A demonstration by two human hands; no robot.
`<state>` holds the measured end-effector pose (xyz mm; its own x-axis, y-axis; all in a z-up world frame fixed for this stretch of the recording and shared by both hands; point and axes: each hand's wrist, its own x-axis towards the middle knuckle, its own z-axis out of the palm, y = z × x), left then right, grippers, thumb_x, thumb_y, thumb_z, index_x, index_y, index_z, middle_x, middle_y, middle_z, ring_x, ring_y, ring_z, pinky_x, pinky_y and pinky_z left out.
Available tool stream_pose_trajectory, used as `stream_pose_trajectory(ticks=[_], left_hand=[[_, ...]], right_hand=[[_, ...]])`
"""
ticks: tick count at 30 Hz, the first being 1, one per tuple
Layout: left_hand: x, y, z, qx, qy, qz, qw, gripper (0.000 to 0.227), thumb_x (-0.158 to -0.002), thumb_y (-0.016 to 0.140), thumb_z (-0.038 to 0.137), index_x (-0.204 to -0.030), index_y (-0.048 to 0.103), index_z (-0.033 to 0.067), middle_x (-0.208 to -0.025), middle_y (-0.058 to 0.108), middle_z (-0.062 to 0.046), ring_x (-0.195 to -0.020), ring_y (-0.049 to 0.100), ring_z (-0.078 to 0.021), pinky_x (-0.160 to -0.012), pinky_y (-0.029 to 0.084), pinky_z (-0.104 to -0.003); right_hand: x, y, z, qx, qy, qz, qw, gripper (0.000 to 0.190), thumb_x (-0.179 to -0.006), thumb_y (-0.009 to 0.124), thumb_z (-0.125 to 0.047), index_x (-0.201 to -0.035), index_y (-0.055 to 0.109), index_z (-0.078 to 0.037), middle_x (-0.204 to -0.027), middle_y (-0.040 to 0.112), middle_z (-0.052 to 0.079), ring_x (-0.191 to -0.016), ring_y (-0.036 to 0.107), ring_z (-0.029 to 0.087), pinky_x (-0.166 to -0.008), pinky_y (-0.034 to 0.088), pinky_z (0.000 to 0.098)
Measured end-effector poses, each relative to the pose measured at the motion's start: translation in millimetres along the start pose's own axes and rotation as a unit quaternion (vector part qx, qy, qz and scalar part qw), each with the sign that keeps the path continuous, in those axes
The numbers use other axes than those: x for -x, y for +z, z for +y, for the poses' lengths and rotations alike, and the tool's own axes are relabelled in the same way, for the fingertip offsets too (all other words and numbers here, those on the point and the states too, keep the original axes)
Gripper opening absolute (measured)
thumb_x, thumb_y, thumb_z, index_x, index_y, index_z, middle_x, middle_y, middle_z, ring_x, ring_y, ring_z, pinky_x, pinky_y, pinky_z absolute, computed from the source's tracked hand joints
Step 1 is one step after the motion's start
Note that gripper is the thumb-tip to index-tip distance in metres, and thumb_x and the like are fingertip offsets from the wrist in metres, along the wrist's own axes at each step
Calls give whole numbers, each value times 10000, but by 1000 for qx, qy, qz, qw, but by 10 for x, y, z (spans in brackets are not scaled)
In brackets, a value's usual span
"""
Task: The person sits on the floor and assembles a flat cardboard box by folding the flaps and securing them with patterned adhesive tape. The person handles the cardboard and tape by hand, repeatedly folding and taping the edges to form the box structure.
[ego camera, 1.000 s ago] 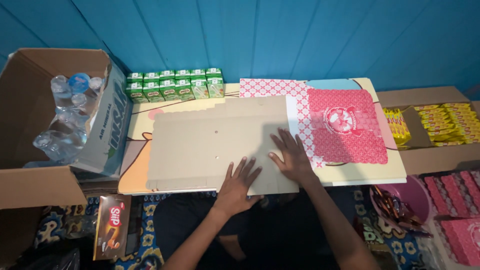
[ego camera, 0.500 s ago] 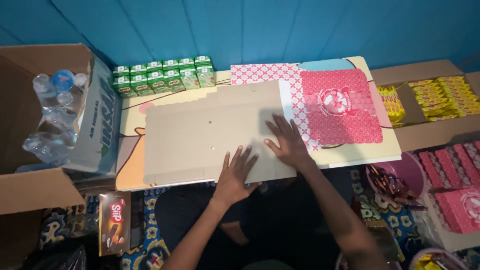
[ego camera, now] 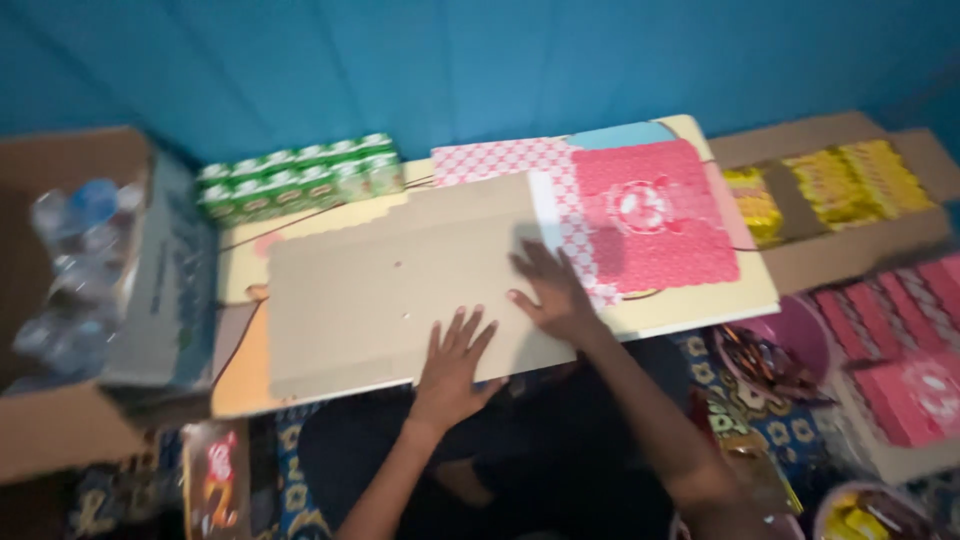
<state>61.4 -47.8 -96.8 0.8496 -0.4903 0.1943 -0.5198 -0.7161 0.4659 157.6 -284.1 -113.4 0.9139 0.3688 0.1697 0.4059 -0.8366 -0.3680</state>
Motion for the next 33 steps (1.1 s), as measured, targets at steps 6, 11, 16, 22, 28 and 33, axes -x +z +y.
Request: stream_pose_trajectory(ticks=[6, 11, 16, 22, 28, 33], left_hand=[[-101, -74, 107, -3, 11, -7, 1000, 867, -796, 750, 548, -1488, 463, 112, -1601, 348, -182, -1487, 277, -419, -1153, 200, -652], [-245, -64, 87, -39, 5, -13, 999, 783, -768, 733, 550, -1390, 549, 112, -1526, 447, -173, -1415, 387, -413, -1107, 287, -635], [-461, 28, -20, -46, -39, 52, 997, 564, -868, 666, 430, -1353, 626, 144, -1383, 603, -126, -1298, 546, -345, -1085, 412, -536], [-838, 153, -74, -82, -48, 117, 989, 580, -956, 566, 385, -1462, 545, 103, -1529, 501, -221, -1419, 439, -456, -1083, 338, -665], [-833, 575, -399, -143, -105, 109, 978, 666, -996, 494, 430, -1580, 457, 113, -1658, 378, -246, -1522, 308, -520, -1105, 207, -811], [-810, 660, -484, -161, -109, 108, 975, 666, -1006, 475, 445, -1598, 449, 140, -1683, 364, -228, -1532, 314, -509, -1123, 204, -807]], right_hand=[[66, 9, 78, -51, -1, 26, 998, 661, -978, 612, -462, -1531, 471, -129, -1648, 358, 175, -1542, 302, 337, -1228, 201, 573], [57, 52, 151, -53, 7, 40, 998, 654, -985, 605, -499, -1518, 488, -138, -1654, 356, 173, -1551, 317, 329, -1246, 211, 570], [75, 79, 148, -50, -17, 45, 998, 669, -997, 555, -521, -1533, 482, -128, -1657, 357, 182, -1561, 299, 334, -1252, 223, 559], [92, -1, 86, -51, -3, 63, 997, 633, -998, 542, -501, -1519, 497, -144, -1666, 376, 146, -1573, 312, 307, -1264, 238, 549], [124, 43, 112, -49, -1, 79, 996, 587, -1023, 525, -466, -1521, 513, -156, -1681, 377, 128, -1586, 320, 294, -1286, 249, 534], [123, 35, 111, -65, 1, 79, 995, 578, -1018, 534, -459, -1508, 529, -154, -1678, 382, 125, -1581, 327, 291, -1287, 247, 524]])
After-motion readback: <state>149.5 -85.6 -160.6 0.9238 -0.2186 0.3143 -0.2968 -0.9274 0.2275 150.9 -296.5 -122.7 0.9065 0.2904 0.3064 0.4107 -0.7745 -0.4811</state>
